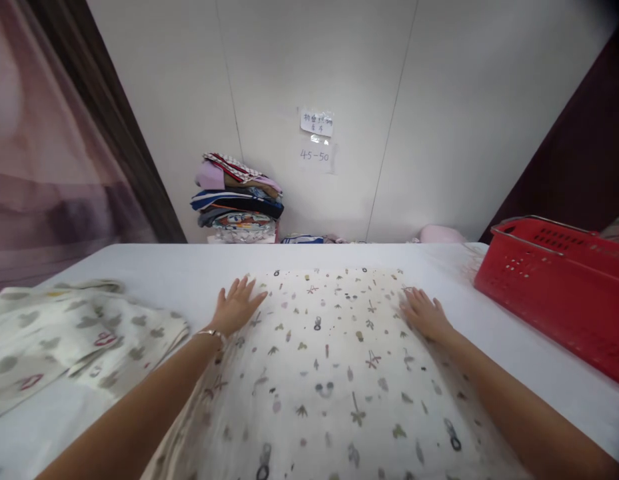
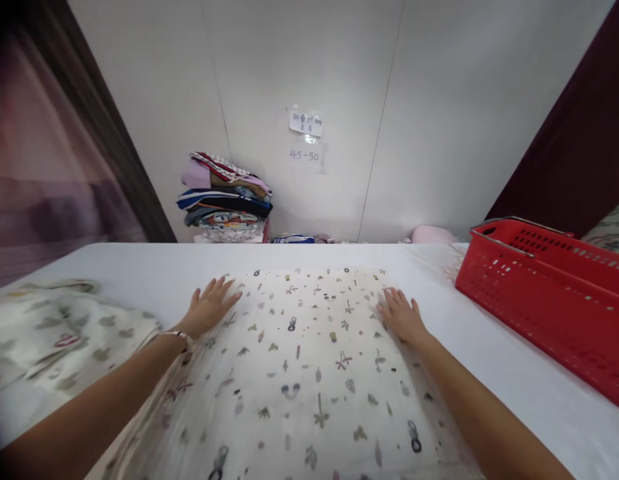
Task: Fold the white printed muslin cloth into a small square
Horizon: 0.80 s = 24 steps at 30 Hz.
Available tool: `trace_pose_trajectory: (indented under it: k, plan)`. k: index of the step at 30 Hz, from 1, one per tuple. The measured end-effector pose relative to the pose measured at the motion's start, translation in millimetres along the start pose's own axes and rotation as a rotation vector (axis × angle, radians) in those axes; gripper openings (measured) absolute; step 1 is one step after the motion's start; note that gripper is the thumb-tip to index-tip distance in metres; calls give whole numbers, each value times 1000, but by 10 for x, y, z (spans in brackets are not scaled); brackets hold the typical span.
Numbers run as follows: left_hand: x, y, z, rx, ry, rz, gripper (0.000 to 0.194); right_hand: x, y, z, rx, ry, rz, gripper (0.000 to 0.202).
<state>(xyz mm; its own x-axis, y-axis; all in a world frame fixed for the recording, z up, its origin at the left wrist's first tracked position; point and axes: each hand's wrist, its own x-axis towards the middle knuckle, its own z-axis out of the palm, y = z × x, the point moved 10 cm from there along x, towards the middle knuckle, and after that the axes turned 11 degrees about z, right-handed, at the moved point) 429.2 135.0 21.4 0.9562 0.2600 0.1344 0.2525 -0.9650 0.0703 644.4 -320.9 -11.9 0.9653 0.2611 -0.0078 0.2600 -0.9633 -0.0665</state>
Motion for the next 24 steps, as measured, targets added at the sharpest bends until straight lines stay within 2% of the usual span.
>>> trace_pose_trajectory:
  k: [2,3,5,8,11,13,15,18,21,24]
  plan:
    - [-338,166,-9,78,41,158,44,-333,235,106,-15,28,-28,66]
    - [-505,212,18,94,45,192,43,-457,346,167,-12,26,-27,66]
    - [-744,222,83,92,22,166,50,-605,495,251,0,14,-14,66]
    - [-842,213,103,64,-49,82,62,-629,512,254,1,-30,-3,65]
    - [-892,234,21,6,-120,21,64,-659,494,189,-13,-96,13,66]
    - [-1048,295,-85,-16,-91,37,65,-784,568,122,-22,-67,31,66]
    - [-1299,404,-177,-10,-17,113,66,-991,677,85,-23,-1,28,65]
    - [-1660,480,-129,-38,-11,160,64,-1280,824,162,6,8,17,61]
    - [-1801,425,-21,-165,-76,89,62,-1385,926,200,65,-32,55,60]
    - [-1867,365,-105,-284,-28,30,61,-1433,1038,95,206,-31,113,60]
